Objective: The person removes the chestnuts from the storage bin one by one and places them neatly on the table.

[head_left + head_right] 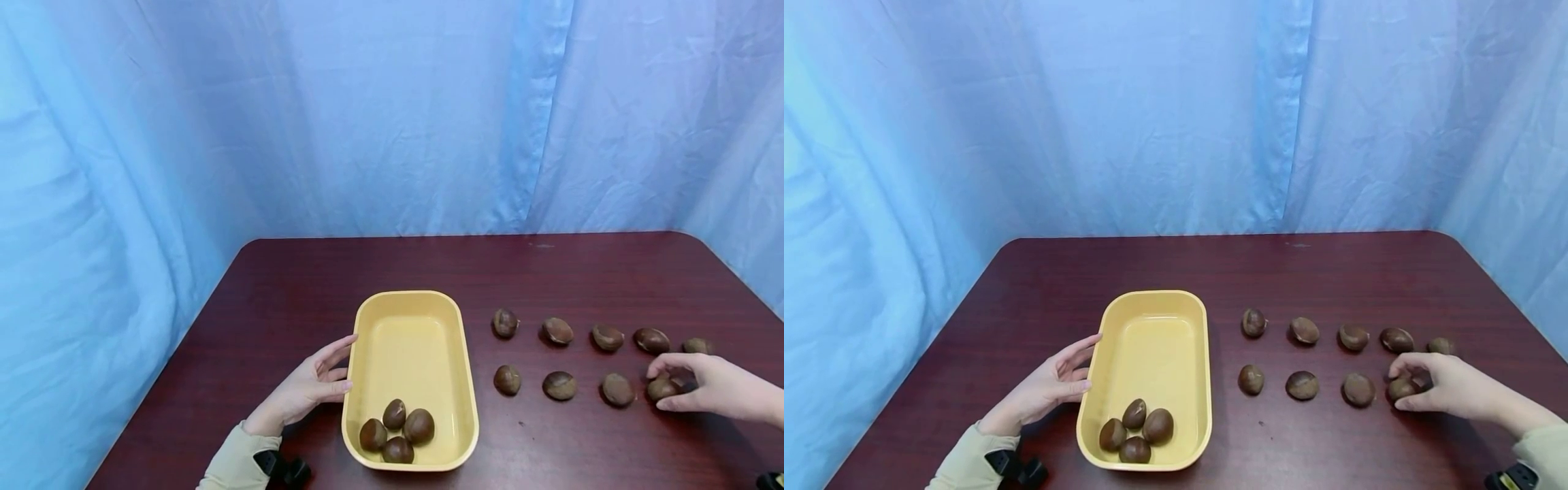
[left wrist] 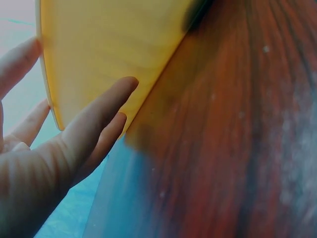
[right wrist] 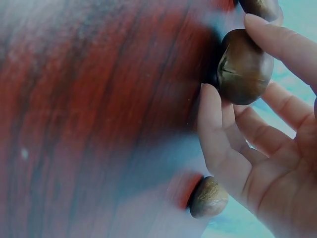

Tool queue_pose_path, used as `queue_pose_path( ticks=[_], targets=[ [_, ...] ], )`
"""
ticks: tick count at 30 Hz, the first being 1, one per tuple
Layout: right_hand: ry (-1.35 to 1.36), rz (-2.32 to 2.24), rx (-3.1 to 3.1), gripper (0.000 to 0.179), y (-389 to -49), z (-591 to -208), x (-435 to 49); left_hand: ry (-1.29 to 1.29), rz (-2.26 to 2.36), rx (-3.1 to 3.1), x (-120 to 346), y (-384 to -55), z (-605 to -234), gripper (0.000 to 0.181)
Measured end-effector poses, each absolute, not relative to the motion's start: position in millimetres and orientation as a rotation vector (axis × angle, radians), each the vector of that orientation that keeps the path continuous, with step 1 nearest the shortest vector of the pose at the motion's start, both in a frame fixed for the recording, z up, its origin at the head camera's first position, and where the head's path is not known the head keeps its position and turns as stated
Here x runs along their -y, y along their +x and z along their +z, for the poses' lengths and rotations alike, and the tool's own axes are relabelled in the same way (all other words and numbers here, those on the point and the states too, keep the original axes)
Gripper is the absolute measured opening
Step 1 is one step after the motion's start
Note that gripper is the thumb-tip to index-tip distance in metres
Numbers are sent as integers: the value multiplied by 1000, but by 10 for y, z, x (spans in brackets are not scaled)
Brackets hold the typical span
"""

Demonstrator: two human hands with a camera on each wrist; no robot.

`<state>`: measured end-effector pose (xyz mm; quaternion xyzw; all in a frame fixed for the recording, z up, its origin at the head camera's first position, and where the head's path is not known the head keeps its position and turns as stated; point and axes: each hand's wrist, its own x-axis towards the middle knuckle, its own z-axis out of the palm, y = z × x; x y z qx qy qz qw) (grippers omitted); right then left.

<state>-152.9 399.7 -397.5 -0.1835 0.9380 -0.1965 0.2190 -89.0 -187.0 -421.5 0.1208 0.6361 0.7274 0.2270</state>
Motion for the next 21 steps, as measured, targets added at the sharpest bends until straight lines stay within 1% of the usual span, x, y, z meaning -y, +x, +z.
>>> queue_pose_path(
  ticks=[6, 17, 21],
  targets=[
    [-475, -516, -2610, 45, -1543, -3974, -3998, 333, 1991, -1765, 1871, -880, -4202, 78],
    [-474, -408, -2714, 42, -1545, -3874, -4001, 333, 1989, -1774, 1874, -876, -4182, 78],
    [-481, -379, -2760, 43, -1553, -3789, -3920, 324, 1987, -1779, 1866, -880, -4187, 78]
  ],
)
